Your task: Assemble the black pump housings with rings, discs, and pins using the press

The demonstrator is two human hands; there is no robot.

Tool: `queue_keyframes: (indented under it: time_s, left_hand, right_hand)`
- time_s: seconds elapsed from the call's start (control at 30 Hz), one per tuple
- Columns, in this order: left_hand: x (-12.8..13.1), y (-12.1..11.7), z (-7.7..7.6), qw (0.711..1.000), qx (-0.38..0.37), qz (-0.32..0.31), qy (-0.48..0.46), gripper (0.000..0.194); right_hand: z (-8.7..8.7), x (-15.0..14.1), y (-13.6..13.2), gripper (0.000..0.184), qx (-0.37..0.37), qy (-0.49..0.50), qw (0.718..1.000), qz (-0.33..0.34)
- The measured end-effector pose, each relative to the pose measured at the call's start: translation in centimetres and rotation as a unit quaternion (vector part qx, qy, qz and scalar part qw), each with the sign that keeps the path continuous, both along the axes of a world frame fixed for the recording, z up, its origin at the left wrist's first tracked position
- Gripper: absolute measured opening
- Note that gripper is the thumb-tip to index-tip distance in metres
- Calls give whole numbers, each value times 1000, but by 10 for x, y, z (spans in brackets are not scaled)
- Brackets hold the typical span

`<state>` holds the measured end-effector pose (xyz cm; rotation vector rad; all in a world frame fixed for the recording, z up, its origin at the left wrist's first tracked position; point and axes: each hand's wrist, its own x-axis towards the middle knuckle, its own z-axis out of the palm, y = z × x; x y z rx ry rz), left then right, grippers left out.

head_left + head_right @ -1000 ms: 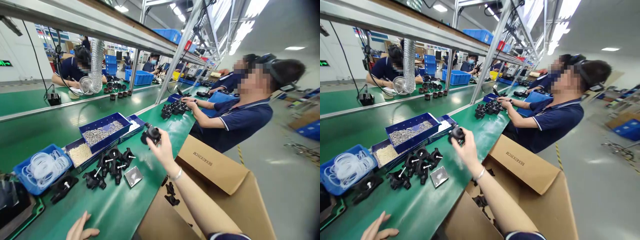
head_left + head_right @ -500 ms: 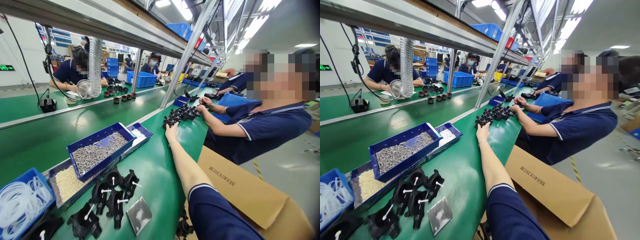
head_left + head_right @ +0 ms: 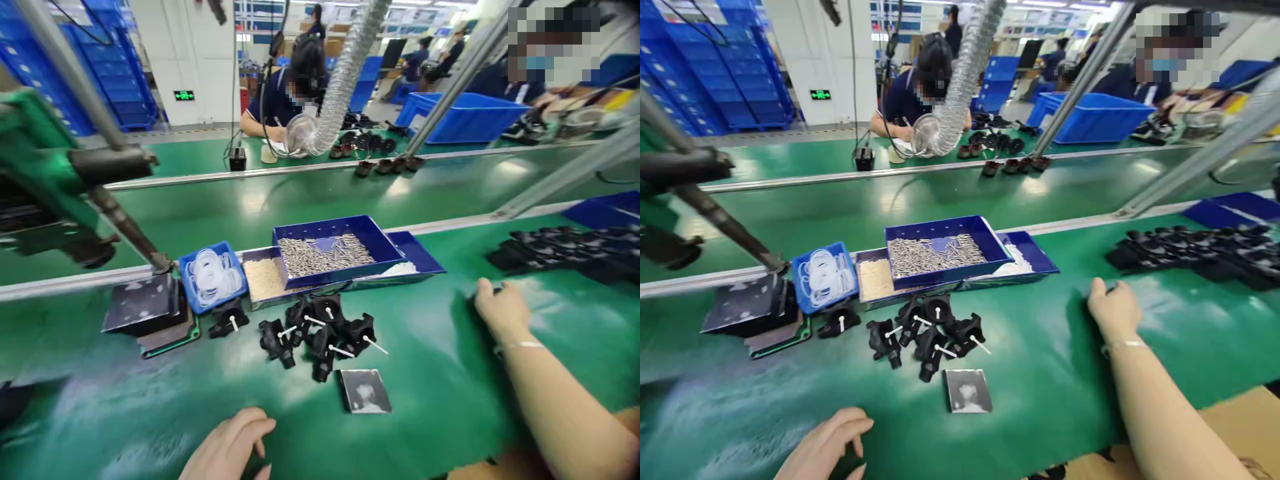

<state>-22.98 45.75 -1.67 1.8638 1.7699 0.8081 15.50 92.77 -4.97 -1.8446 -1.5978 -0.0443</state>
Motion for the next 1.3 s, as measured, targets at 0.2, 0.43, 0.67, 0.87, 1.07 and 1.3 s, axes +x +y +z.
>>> queue_keyframes:
  time_s: [0.2, 0.43, 0.67, 0.87, 1.07, 1.3]
  left_hand:
    - [7, -5, 16, 999, 10, -31, -7, 60]
    - [-2, -33, 23, 985, 94, -37, 140, 65]
    - [-110, -147, 70, 887, 25, 298, 352, 99]
    - [-185, -240, 75, 891, -127, 278, 337, 97]
    - [-215, -241, 65, 914, -74, 240, 318, 71]
    - [-170, -206, 41, 950, -13, 217, 226, 81]
  right_hand:
    - [76, -92, -146, 46, 137, 52, 957, 250]
    - [111, -292, -255, 23, 104, -117, 691, 706]
    - [68, -357, -259, 22, 74, -244, 660, 706]
    - [63, -349, -259, 7, 19, -278, 641, 715]
    - [92, -340, -290, 7, -181, 19, 660, 729]
    - [74, -313, -358, 21, -602, 606, 300, 425]
